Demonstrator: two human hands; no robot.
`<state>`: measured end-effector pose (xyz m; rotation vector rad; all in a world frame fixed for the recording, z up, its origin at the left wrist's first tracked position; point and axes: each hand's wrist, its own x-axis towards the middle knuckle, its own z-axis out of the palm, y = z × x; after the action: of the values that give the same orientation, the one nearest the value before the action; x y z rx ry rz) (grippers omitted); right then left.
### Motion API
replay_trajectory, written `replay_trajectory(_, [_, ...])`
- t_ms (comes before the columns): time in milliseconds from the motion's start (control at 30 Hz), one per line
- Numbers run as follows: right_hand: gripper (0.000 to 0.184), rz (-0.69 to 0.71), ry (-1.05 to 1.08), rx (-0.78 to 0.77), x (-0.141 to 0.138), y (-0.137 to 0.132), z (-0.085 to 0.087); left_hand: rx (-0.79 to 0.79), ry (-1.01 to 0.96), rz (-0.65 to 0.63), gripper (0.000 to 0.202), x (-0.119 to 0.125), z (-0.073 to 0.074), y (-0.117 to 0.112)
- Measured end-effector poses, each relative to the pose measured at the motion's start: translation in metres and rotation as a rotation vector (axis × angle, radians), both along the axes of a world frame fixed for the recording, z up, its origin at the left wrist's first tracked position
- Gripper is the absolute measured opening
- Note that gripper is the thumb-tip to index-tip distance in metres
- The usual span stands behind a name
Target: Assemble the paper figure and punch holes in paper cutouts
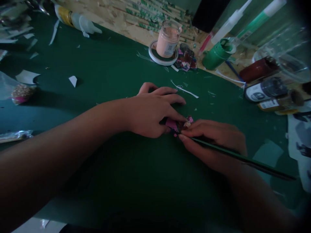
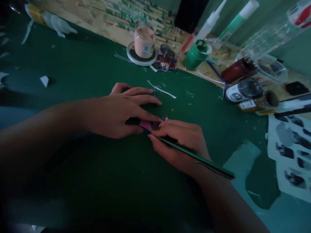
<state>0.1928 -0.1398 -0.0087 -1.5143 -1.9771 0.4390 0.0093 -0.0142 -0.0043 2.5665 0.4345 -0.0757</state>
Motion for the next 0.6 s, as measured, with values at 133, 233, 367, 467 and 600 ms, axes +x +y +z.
replay_trajectory(133, [0.008, 0.002, -0.020, -0.004, 0.0008, -0.0015, -0.0001, 0.001, 0.000, -0.005, 0.046, -0.0002, -0.0013, 0.0009])
replay_trajectory(233, [0.009, 0.000, -0.021, -0.011, 0.0002, -0.0038, -0.0017, 0.011, 0.000, -0.010, 0.047, 0.0000, -0.0014, 0.0010])
replay_trajectory(367, [0.010, -0.029, -0.026, -0.010, -0.0013, -0.0060, -0.0041, 0.005, 0.008, -0.004, 0.047, 0.0004, -0.0011, 0.0008])
replay_trajectory(467, [0.011, -0.023, -0.020, -0.021, -0.0015, -0.0061, -0.0048, -0.005, 0.008, -0.005, 0.046, 0.0002, -0.0015, 0.0009])
replay_trajectory(600, [0.011, -0.008, -0.005, -0.019, -0.0007, -0.0052, -0.0048, -0.018, 0.004, -0.004, 0.047, -0.0005, -0.0021, 0.0012])
